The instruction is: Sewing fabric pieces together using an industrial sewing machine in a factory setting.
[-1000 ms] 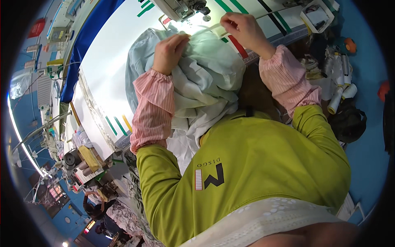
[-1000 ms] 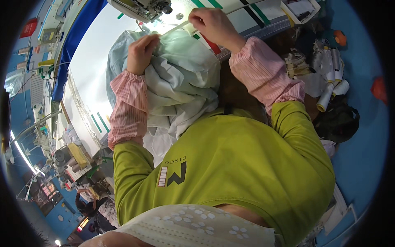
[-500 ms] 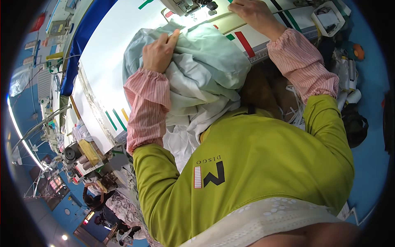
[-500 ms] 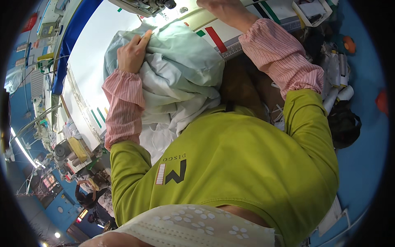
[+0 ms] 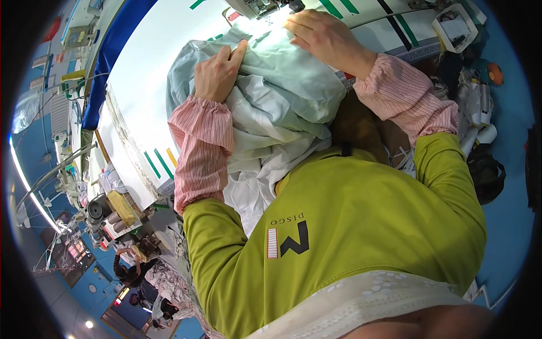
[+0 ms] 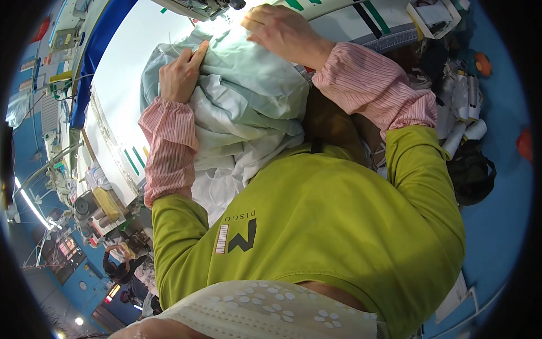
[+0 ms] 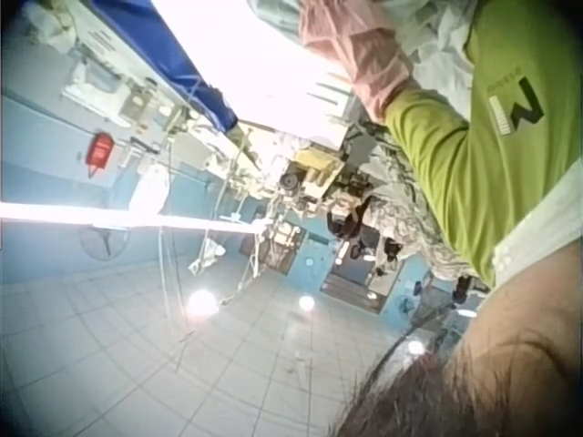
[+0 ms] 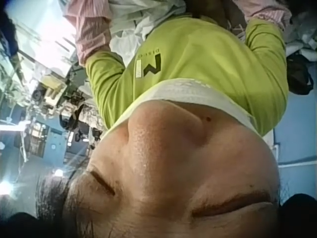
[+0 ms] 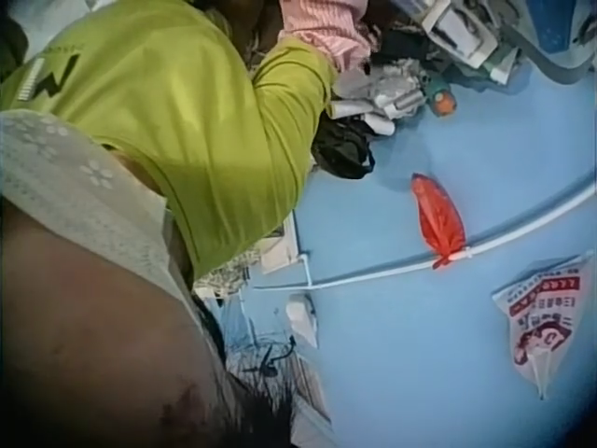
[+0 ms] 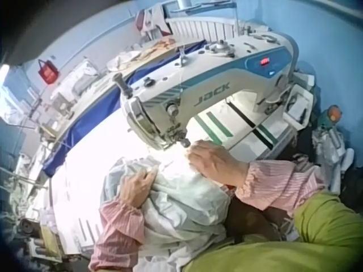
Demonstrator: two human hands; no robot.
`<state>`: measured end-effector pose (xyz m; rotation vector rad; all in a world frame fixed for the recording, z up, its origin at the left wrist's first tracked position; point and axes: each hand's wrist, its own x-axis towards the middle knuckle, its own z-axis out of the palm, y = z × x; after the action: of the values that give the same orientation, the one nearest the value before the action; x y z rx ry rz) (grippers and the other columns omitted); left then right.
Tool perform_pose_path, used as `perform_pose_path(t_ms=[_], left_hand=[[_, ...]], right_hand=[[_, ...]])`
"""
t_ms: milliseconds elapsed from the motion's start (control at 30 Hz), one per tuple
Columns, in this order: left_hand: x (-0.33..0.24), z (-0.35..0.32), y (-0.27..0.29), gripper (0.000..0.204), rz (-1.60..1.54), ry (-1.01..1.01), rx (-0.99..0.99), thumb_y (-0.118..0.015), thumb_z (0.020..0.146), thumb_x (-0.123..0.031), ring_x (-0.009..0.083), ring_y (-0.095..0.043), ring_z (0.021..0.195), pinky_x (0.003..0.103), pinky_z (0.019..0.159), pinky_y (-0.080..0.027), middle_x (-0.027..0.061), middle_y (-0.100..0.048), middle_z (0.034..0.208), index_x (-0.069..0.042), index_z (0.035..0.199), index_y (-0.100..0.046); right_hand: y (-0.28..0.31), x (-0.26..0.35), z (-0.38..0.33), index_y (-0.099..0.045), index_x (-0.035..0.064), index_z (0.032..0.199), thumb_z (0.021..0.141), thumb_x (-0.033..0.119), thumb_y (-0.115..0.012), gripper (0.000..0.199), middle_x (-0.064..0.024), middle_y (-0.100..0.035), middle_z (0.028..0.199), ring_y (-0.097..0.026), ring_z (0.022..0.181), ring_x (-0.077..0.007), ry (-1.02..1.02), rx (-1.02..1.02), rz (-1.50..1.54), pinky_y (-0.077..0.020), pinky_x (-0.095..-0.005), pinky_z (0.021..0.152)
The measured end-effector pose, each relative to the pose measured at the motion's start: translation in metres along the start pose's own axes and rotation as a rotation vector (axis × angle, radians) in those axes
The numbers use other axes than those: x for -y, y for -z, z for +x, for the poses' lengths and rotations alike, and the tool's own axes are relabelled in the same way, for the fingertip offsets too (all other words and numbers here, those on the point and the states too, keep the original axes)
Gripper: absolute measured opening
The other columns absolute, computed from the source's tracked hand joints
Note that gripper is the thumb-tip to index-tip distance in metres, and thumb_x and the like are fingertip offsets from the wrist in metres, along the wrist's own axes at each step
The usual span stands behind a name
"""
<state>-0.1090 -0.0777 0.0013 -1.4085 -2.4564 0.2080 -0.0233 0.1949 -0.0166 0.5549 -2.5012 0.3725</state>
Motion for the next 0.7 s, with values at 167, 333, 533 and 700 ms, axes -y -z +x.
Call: perform_pose_path(t_ms=[167, 333, 533, 700], left_hand=[[0.0, -0.001, -0.002, 0.051, -0.059, 0.006, -0.005, -0.056, 0.084, -0.005, 0.0164, -0.066, 0.064, 0.031, 0.054, -0.051, -0.0002, -0.054, 0.078, -0.028, 0.129, -0.062], [0.003, 0.002, -0.004, 0.045, -0.012, 0.013, -0.012, -0.055, 0.087, -0.008, 0.0151, -0.066, 0.064, 0.03, 0.052, -0.05, -0.0005, -0.056, 0.083, -0.023, 0.129, -0.061], [0.003, 0.002, -0.007, 0.05, 0.004, 0.079, -0.019, -0.055, 0.087, -0.005, 0.0152, -0.066, 0.064, 0.031, 0.052, -0.05, -0.0008, -0.055, 0.082, -0.025, 0.132, -0.06], [0.002, 0.002, -0.007, 0.051, 0.004, 0.105, 0.014, -0.055, 0.086, -0.005, 0.0153, -0.066, 0.064, 0.031, 0.053, -0.05, -0.0006, -0.055, 0.082, -0.025, 0.133, -0.06]], right_hand=[[-0.007, 0.007, -0.006, -0.062, 0.0066, 0.118, 0.09, 0.032, -0.065, 0.038, -0.005, -0.064, 0.119, -0.058, 0.114, -0.0217, -0.058, 0.052, -0.075, -0.0461, -0.0342, 0.099], [-0.001, 0.011, 0.0, -0.062, 0.0066, 0.119, 0.089, 0.034, -0.066, 0.041, -0.0047, -0.064, 0.12, -0.057, 0.117, -0.0208, -0.102, 0.065, -0.095, -0.0455, -0.0336, 0.1], [0.014, 0.01, 0.003, -0.061, 0.0011, 0.093, 0.083, 0.022, -0.069, 0.025, -0.015, -0.063, 0.107, -0.06, 0.104, -0.0312, -0.157, 0.019, 0.064, -0.0501, -0.038, 0.088], [0.016, 0.012, 0.001, -0.059, -0.0054, 0.114, 0.086, 0.033, -0.07, 0.049, -0.0197, -0.059, 0.124, -0.054, 0.12, -0.0328, -0.288, 0.027, 0.025, -0.0458, -0.0383, 0.099]])
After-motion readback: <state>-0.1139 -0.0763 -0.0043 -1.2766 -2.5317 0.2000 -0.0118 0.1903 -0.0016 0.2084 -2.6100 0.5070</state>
